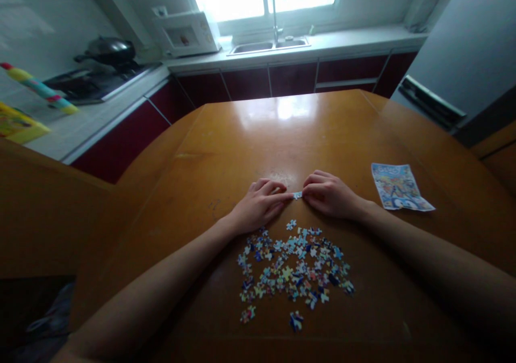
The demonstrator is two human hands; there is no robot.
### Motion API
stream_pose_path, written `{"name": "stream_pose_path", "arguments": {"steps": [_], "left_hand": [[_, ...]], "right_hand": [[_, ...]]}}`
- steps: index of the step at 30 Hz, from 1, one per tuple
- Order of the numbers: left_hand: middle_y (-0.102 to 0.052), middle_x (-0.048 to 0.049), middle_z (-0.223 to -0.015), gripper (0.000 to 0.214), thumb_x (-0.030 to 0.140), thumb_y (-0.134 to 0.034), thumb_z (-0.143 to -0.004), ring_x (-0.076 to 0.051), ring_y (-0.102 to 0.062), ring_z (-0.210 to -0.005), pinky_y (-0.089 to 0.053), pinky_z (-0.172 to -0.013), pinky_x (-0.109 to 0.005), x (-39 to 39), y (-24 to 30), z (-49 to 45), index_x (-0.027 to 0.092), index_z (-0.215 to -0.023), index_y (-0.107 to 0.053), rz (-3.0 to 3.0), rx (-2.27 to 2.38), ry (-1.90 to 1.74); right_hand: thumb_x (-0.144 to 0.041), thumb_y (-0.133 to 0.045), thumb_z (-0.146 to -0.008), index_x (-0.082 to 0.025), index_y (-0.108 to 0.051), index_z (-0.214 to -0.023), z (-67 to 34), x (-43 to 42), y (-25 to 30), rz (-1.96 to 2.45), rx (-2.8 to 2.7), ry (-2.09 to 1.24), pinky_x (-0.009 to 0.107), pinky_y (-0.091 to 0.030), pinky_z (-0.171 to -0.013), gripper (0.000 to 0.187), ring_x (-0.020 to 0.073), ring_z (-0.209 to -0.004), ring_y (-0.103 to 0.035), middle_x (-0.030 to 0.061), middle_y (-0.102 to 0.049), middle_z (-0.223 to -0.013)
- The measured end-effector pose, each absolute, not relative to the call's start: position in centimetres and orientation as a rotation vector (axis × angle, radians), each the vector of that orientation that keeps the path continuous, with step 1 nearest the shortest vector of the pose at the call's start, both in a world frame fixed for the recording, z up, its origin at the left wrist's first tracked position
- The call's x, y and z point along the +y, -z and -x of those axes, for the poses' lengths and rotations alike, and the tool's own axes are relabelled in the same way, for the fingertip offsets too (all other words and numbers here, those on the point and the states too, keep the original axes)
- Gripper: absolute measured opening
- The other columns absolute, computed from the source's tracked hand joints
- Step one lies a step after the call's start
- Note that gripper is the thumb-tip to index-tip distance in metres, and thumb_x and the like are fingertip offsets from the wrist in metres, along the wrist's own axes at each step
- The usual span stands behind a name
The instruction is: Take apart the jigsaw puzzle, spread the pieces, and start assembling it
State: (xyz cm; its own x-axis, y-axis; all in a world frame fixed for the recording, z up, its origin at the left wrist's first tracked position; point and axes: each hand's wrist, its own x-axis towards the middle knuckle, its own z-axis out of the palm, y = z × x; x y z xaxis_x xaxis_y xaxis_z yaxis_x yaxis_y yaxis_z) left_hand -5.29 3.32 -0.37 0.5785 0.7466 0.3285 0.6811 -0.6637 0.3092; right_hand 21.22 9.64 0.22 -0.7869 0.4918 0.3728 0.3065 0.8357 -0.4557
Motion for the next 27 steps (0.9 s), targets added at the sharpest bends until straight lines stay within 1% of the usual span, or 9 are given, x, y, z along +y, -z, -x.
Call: {"name": "stream_pose_path", "arguments": {"steps": [6,11,16,19,27], "left_hand": [[-0.061,-0.0057,-0.128,0.033,0.03,-0.055,-0.1,-0.026,-0.048,-0.119,-0.039,-0.105,-0.045,3.3,0.1,5.3,0.035,-0.131,-0.063,-2.656,1.238,-0.581],[-0.06,-0.0057,-0.13,0.037,0.024,-0.055,-0.097,-0.026,-0.049,-0.121,-0.039,-0.106,-0.047,3.3,-0.2,5.3,0.032,-0.134,-0.057,-2.607,1.248,-0.565],[-0.065,-0.0063,-0.117,0.031,0.016,-0.055,-0.093,-0.024,-0.054,-0.113,-0.045,-0.101,-0.044,3.4,-0.4,5.1,0.025,-0.123,-0.058,-2.42,1.292,-0.787],[-0.066,-0.0076,-0.113,0.028,0.014,-0.055,-0.092,-0.024,-0.056,-0.11,-0.047,-0.099,-0.044,3.4,-0.4,5.1,0.021,-0.119,-0.058,-2.358,1.318,-0.822],[-0.065,-0.0072,-0.107,0.024,0.01,-0.055,-0.09,-0.022,-0.057,-0.105,-0.049,-0.094,-0.042,3.6,-0.2,5.2,0.019,-0.112,-0.061,-2.318,1.295,-0.906]], "right_hand": [[-0.019,-0.059,-0.089,-0.022,-0.071,-0.091,-21.1,9.6,-0.2,0.593,-2.517,-0.534,0.037,-0.048,-0.082,0.012,0.0217,-0.091,-0.056,0.0075,-0.065,-0.096],[-0.01,-0.056,-0.087,-0.02,-0.07,-0.09,-21.0,10.2,0.9,0.669,-2.349,-0.6,0.035,-0.048,-0.08,0.018,0.0201,-0.088,-0.058,0.0068,-0.065,-0.091],[-0.004,-0.055,-0.083,-0.021,-0.072,-0.084,-21.0,10.4,1.3,0.647,-2.34,-0.625,0.035,-0.048,-0.079,0.024,0.0198,-0.088,-0.059,0.0063,-0.065,-0.091],[-0.003,-0.054,-0.083,-0.021,-0.073,-0.084,-21.1,10.3,1.1,0.622,-2.357,-0.627,0.035,-0.048,-0.081,0.026,0.0198,-0.089,-0.059,0.0061,-0.065,-0.091],[-0.005,-0.056,-0.083,-0.02,-0.071,-0.079,-21.1,10.4,1.3,0.625,-2.342,-0.601,0.033,-0.047,-0.077,0.022,0.0188,-0.084,-0.058,0.0054,-0.064,-0.086]]}}
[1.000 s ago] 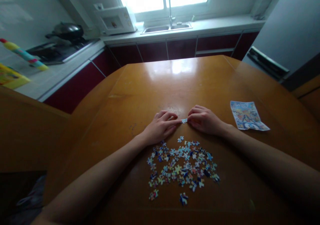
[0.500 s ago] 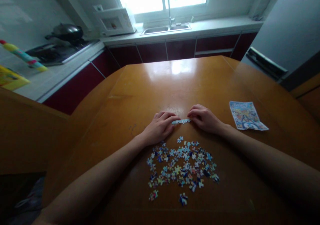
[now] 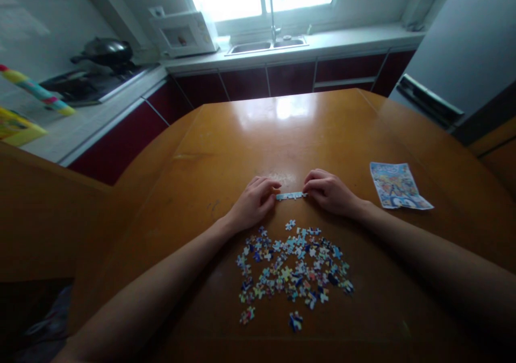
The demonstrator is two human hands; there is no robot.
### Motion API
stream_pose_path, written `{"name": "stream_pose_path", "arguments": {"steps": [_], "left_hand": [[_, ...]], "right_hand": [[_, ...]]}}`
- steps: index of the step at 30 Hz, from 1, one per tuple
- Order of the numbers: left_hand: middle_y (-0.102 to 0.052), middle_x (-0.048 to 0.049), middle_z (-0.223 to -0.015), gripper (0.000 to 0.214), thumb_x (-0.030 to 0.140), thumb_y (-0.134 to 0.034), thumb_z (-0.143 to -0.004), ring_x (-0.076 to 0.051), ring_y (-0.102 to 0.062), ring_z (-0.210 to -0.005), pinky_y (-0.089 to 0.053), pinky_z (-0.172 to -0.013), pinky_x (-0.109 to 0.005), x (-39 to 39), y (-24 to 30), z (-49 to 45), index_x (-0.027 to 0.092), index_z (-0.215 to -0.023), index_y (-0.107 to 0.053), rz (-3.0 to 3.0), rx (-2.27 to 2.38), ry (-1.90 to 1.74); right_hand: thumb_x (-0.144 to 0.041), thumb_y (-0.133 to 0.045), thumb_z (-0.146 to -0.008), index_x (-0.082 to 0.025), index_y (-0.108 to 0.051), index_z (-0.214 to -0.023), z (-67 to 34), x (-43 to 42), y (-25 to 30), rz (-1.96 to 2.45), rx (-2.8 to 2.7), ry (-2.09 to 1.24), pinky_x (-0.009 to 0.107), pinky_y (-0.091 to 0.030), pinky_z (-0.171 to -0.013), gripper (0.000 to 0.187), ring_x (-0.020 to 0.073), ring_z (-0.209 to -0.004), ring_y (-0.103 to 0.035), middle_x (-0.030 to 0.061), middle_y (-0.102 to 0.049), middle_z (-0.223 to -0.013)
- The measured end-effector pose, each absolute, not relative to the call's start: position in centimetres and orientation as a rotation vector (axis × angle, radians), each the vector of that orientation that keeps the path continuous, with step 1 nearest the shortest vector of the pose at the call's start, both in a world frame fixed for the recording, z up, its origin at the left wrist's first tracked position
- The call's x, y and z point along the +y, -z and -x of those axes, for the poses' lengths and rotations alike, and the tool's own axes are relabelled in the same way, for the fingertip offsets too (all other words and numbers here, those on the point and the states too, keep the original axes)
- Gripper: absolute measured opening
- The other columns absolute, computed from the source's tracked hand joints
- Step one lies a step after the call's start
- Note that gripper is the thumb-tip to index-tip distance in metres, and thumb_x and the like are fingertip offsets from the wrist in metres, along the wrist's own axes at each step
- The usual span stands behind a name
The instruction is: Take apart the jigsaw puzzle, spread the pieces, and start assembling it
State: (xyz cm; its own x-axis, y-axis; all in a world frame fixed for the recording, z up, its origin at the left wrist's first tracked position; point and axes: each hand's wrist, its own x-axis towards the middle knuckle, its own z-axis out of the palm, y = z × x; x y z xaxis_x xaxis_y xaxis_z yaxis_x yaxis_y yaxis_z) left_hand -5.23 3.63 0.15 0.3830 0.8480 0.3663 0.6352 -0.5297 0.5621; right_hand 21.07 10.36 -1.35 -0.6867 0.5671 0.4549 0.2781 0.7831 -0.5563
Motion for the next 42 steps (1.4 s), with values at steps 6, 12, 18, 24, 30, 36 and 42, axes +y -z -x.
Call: {"name": "stream_pose_path", "arguments": {"steps": [6,12,18,24,30,36,42], "left_hand": [[-0.066,-0.0067,-0.104,0.02,0.012,-0.056,-0.092,-0.021,-0.057,-0.102,-0.049,-0.091,-0.04,3.6,-0.2,5.3,0.02,-0.109,-0.063,-2.325,1.265,-0.931],[-0.067,-0.0066,-0.1,0.013,0.014,-0.058,-0.092,-0.021,-0.058,-0.097,-0.049,-0.089,-0.04,3.53,-0.45,5.22,0.019,-0.099,-0.067,-2.34,1.249,-0.919],[-0.067,-0.0066,-0.1,0.013,0.015,-0.058,-0.092,-0.021,-0.058,-0.097,-0.049,-0.09,-0.04,3.6,-0.47,5.24,0.02,-0.096,-0.069,-2.348,1.228,-0.926],[-0.067,-0.0064,-0.102,0.013,0.015,-0.059,-0.092,-0.02,-0.058,-0.1,-0.049,-0.091,-0.039,3.58,-0.24,5.41,0.021,-0.097,-0.069,-2.35,1.216,-0.912],[-0.067,-0.0058,-0.101,0.012,0.017,-0.058,-0.093,-0.02,-0.058,-0.1,-0.049,-0.092,-0.04,3.48,-0.3,5.36,0.021,-0.096,-0.07,-2.352,1.199,-0.902],[-0.068,-0.0059,-0.101,0.013,0.017,-0.058,-0.092,-0.02,-0.058,-0.1,-0.049,-0.092,-0.04,3.53,-0.37,5.3,0.021,-0.094,-0.07,-2.361,1.193,-0.897],[-0.068,-0.0058,-0.099,0.012,0.017,-0.058,-0.093,-0.02,-0.058,-0.098,-0.049,-0.091,-0.04,3.51,-0.56,5.24,0.021,-0.093,-0.07,-2.36,1.184,-0.907]], "right_hand": [[-0.005,-0.056,-0.083,-0.02,-0.071,-0.078,-21.05,10.3,1.37,0.641,-2.341,-0.583,0.033,-0.047,-0.075,0.022,0.0183,-0.083,-0.058,0.0056,-0.064,-0.086],[-0.007,-0.056,-0.085,-0.02,-0.071,-0.078,-20.98,10.14,1.27,0.647,-2.331,-0.602,0.032,-0.047,-0.074,0.021,0.0178,-0.081,-0.058,0.0056,-0.064,-0.085],[-0.006,-0.055,-0.084,-0.02,-0.071,-0.079,-20.96,10.15,1.23,0.649,-2.332,-0.612,0.033,-0.048,-0.074,0.022,0.0181,-0.082,-0.059,0.0059,-0.065,-0.087],[-0.007,-0.054,-0.085,-0.019,-0.071,-0.079,-20.91,10.13,1.19,0.648,-2.315,-0.62,0.032,-0.048,-0.074,0.022,0.0176,-0.081,-0.06,0.0063,-0.065,-0.086],[-0.007,-0.054,-0.084,-0.019,-0.071,-0.08,-20.97,10.16,1.26,0.661,-2.317,-0.641,0.032,-0.049,-0.074,0.021,0.0177,-0.082,-0.06,0.0062,-0.065,-0.088],[-0.007,-0.054,-0.084,-0.02,-0.071,-0.08,-20.94,10.18,1.29,0.668,-2.304,-0.665,0.032,-0.048,-0.074,0.022,0.017,-0.082,-0.059,0.0053,-0.065,-0.087],[-0.008,-0.055,-0.085,-0.02,-0.071,-0.081,-20.99,10.23,1.38,0.658,-2.306,-0.685,0.032,-0.048,-0.074,0.021,0.0168,-0.081,-0.059,0.0054,-0.065,-0.087]]}}
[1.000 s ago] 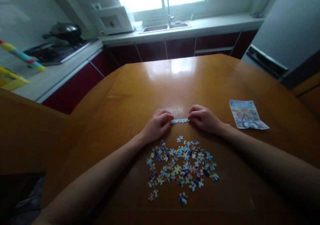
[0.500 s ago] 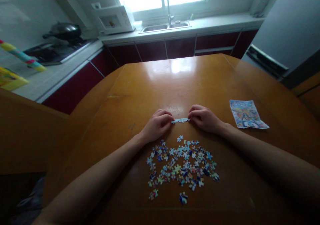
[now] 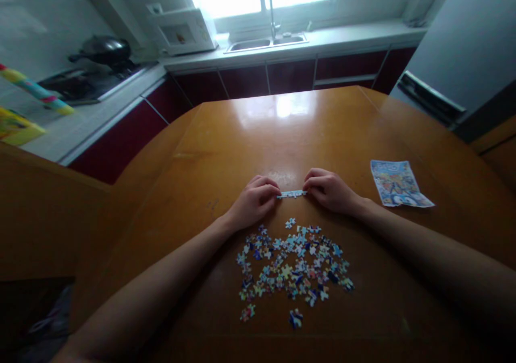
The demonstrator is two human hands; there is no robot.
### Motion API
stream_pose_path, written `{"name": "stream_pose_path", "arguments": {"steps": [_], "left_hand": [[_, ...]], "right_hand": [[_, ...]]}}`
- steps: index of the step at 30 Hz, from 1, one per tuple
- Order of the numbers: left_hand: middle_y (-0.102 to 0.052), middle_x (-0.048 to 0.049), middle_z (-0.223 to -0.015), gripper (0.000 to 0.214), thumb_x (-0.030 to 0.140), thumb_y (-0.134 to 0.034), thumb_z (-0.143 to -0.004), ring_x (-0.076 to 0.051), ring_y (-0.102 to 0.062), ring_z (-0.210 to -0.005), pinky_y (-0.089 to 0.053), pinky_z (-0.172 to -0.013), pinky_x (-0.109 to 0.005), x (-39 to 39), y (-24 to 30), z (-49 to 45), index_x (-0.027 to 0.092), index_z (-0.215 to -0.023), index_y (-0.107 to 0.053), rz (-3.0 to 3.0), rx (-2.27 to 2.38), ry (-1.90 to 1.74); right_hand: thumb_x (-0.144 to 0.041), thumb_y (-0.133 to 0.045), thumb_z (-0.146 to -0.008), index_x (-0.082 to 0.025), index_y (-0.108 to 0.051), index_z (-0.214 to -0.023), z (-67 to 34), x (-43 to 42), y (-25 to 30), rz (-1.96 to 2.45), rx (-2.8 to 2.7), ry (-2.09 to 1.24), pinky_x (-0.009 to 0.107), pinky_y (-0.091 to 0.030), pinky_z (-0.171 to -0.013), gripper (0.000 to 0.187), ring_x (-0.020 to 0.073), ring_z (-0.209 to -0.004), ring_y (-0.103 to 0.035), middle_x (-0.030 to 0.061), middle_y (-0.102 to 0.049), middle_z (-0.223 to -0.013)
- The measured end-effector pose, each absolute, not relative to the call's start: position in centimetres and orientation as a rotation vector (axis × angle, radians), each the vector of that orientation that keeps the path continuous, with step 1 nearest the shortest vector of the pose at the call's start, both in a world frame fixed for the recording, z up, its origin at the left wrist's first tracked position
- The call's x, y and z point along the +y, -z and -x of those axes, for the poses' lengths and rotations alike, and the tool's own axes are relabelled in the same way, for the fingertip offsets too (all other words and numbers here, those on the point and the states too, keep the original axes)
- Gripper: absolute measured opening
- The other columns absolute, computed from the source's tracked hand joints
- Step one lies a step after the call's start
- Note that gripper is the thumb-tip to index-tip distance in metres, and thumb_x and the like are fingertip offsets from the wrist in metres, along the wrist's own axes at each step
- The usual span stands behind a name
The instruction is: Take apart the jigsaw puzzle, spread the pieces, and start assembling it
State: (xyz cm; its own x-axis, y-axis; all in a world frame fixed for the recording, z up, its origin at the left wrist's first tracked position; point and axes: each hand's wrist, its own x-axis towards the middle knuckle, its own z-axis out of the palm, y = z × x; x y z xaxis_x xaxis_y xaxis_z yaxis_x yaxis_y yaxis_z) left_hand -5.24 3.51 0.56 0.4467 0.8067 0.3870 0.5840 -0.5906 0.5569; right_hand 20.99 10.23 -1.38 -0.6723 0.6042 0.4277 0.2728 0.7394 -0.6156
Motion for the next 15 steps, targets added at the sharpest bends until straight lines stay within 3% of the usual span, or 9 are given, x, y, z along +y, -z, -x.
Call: {"name": "stream_pose_path", "arguments": {"steps": [11,15], "left_hand": [[-0.067,-0.0063,-0.1,0.012,0.02,-0.058,-0.094,-0.02,-0.058,-0.099,-0.049,-0.092,-0.04,3.6,-0.47,5.4,0.021,-0.094,-0.07,-2.359,1.184,-0.898],[-0.068,-0.005,-0.102,0.011,0.027,-0.062,-0.094,-0.021,-0.057,-0.101,-0.048,-0.093,-0.04,3.04,-0.98,5.2,0.027,-0.1,-0.072,-2.473,1.072,-0.806]], "right_hand": [[-0.005,-0.054,-0.084,-0.02,-0.071,-0.081,-21.01,10.28,1.31,0.67,-2.311,-0.683,0.031,-0.049,-0.075,0.022,0.0165,-0.081,-0.061,0.0054,-0.065,-0.088],[-0.007,-0.054,-0.085,-0.019,-0.072,-0.081,-20.99,10.28,1.19,0.662,-2.306,-0.685,0.031,-0.049,-0.074,0.022,0.0167,-0.08,-0.061,0.0056,-0.065,-0.087]]}}
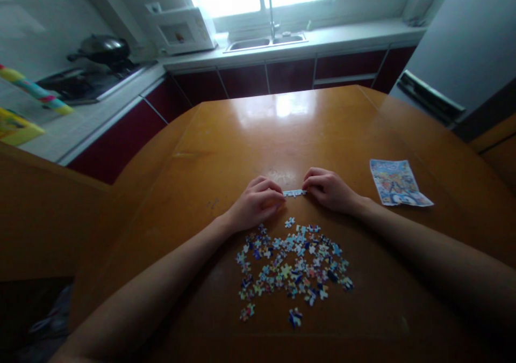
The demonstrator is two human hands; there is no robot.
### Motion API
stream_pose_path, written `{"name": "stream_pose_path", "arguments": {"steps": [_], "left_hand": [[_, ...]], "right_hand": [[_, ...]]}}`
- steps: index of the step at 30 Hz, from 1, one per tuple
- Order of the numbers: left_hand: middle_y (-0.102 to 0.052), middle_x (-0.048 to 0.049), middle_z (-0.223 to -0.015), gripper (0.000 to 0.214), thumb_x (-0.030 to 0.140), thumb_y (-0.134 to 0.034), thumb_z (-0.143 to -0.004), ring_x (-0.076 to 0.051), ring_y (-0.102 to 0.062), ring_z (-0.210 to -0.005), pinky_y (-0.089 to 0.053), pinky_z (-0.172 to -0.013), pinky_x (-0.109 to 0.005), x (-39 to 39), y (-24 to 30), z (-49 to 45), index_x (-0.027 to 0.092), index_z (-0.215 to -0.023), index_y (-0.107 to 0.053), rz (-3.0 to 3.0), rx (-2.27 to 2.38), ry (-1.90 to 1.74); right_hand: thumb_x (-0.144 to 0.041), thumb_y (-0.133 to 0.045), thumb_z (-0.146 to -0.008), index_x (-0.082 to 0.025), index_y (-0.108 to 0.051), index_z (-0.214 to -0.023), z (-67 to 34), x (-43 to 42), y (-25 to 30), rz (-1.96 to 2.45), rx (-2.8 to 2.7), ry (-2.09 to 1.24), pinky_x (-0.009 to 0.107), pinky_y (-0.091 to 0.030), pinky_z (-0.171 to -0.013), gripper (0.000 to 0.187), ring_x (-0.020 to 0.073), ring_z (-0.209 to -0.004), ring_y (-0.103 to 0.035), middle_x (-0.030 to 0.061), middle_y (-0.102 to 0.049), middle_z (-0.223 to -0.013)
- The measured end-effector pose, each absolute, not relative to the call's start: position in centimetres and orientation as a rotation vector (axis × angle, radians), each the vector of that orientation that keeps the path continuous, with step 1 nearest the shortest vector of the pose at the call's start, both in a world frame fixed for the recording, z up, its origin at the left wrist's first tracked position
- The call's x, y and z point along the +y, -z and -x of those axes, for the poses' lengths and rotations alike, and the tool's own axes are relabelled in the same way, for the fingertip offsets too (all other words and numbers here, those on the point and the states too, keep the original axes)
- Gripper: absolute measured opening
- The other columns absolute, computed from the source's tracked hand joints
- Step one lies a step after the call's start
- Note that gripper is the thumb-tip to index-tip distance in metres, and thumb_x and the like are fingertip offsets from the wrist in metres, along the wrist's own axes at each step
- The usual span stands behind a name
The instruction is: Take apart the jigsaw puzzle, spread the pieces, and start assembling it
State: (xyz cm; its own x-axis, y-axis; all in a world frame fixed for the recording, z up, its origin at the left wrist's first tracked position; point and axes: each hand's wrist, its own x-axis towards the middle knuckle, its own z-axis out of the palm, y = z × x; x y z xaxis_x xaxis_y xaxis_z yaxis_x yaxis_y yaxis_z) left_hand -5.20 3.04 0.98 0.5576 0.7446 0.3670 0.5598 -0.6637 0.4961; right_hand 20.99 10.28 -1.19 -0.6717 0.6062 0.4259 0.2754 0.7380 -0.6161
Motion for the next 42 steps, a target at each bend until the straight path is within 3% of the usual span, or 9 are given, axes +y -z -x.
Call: {"name": "stream_pose_path", "arguments": {"steps": [4,8,13,21,26,31,34,37,42], "left_hand": [[-0.069,-0.0024,-0.094,0.014,0.037,-0.066,-0.092,-0.02,-0.056,-0.091,-0.047,-0.087,-0.038,1.7,-1.7,4.4,0.036,-0.104,-0.074,-2.642,0.866,-0.539],[-0.068,-0.0025,-0.09,0.015,0.041,-0.064,-0.094,-0.02,-0.057,-0.088,-0.046,-0.084,-0.037,0.9,-2.1,3.7,0.036,-0.104,-0.074,-2.694,0.779,-0.412],[-0.066,-0.0019,-0.088,0.011,0.037,-0.069,-0.092,-0.019,-0.058,-0.088,-0.048,-0.084,-0.036,1.1,-1.9,3.7,0.034,-0.101,-0.075,-2.627,0.735,-0.473],[-0.065,0.0002,-0.085,0.022,0.025,-0.073,-0.088,-0.017,-0.057,-0.085,-0.05,-0.084,-0.033,1.6,-2.0,4.3,0.041,-0.103,-0.075,-2.529,0.657,-0.476],[-0.067,-0.0018,-0.092,0.016,0.022,-0.073,-0.087,-0.019,-0.057,-0.093,-0.049,-0.089,-0.034,1.6,-2.6,4.2,0.032,-0.1,-0.074,-2.5,0.64,-0.448],[-0.067,-0.0019,-0.087,0.006,0.022,-0.067,-0.092,-0.016,-0.059,-0.085,-0.05,-0.083,-0.033,1.8,-1.9,4.3,0.023,-0.086,-0.067,-2.291,0.76,-0.676],[-0.063,-0.0018,-0.083,0.01,0.026,-0.063,-0.095,-0.014,-0.057,-0.074,-0.049,-0.067,-0.028,2.1,-1.1,4.4,0.02,-0.102,-0.067,-2.09,1.016,-0.938],[-0.062,-0.0033,-0.086,0.02,0.027,-0.059,-0.098,-0.014,-0.057,-0.075,-0.048,-0.064,-0.027,2.5,-0.6,4.5,0.021,-0.114,-0.069,-2.012,1.142,-1.096],[-0.066,-0.0045,-0.088,0.014,0.027,-0.064,-0.095,-0.013,-0.057,-0.076,-0.045,-0.064,-0.026,2.7,-0.1,4.6,0.021,-0.1,-0.075,-1.94,1.192,-1.151]], "right_hand": [[-0.007,-0.054,-0.085,-0.019,-0.072,-0.08,-20.9,10.3,1.2,0.662,-2.295,-0.697,0.031,-0.049,-0.073,0.022,0.0165,-0.079,-0.061,0.0056,-0.066,-0.087],[-0.007,-0.053,-0.085,-0.019,-0.071,-0.08,-20.9,10.3,1.2,0.659,-2.297,-0.696,0.031,-0.049,-0.073,0.022,0.0162,-0.079,-0.06,0.0055,-0.065,-0.087],[-0.007,-0.053,-0.085,-0.019,-0.071,-0.08,-20.9,10.3,1.2,0.668,-2.298,-0.707,0.031,-0.048,-0.073,0.022,0.0158,-0.078,-0.06,0.0051,-0.065,-0.087],[-0.006,-0.054,-0.083,-0.019,-0.071,-0.079,-20.9,10.4,1.2,0.658,-2.283,-0.722,0.031,-0.049,-0.072,0.022,0.0161,-0.078,-0.061,0.0052,-0.065,-0.086],[-0.006,-0.054,-0.083,-0.019,-0.072,-0.079,-20.9,10.5,1.4,0.665,-2.275,-0.726,0.03,-0.049,-0.072,0.022,0.0162,-0.078,-0.061,0.0053,-0.066,-0.086],[-0.006,-0.053,-0.083,-0.019,-0.073,-0.082,-20.9,10.5,1.6,0.661,-2.261,-0.723,0.031,-0.05,-0.073,0.023,0.0165,-0.079,-0.062,0.0056,-0.066,-0.087],[-0.006,-0.053,-0.083,-0.019,-0.073,-0.087,-20.9,10.3,1.2,0.666,-2.259,-0.689,0.031,-0.05,-0.073,0.024,0.0171,-0.08,-0.062,0.0065,-0.067,-0.089],[-0.007,-0.053,-0.085,-0.019,-0.072,-0.089,-20.9,10.1,0.9,0.664,-2.291,-0.645,0.032,-0.05,-0.075,0.023,0.0176,-0.083,-0.062,0.0069,-0.067,-0.091],[-0.009,-0.054,-0.088,-0.019,-0.071,-0.092,-20.8,9.9,1.0,0.606,-2.312,-0.534,0.032,-0.05,-0.075,0.02,0.0176,-0.084,-0.061,0.007,-0.066,-0.092]]}}
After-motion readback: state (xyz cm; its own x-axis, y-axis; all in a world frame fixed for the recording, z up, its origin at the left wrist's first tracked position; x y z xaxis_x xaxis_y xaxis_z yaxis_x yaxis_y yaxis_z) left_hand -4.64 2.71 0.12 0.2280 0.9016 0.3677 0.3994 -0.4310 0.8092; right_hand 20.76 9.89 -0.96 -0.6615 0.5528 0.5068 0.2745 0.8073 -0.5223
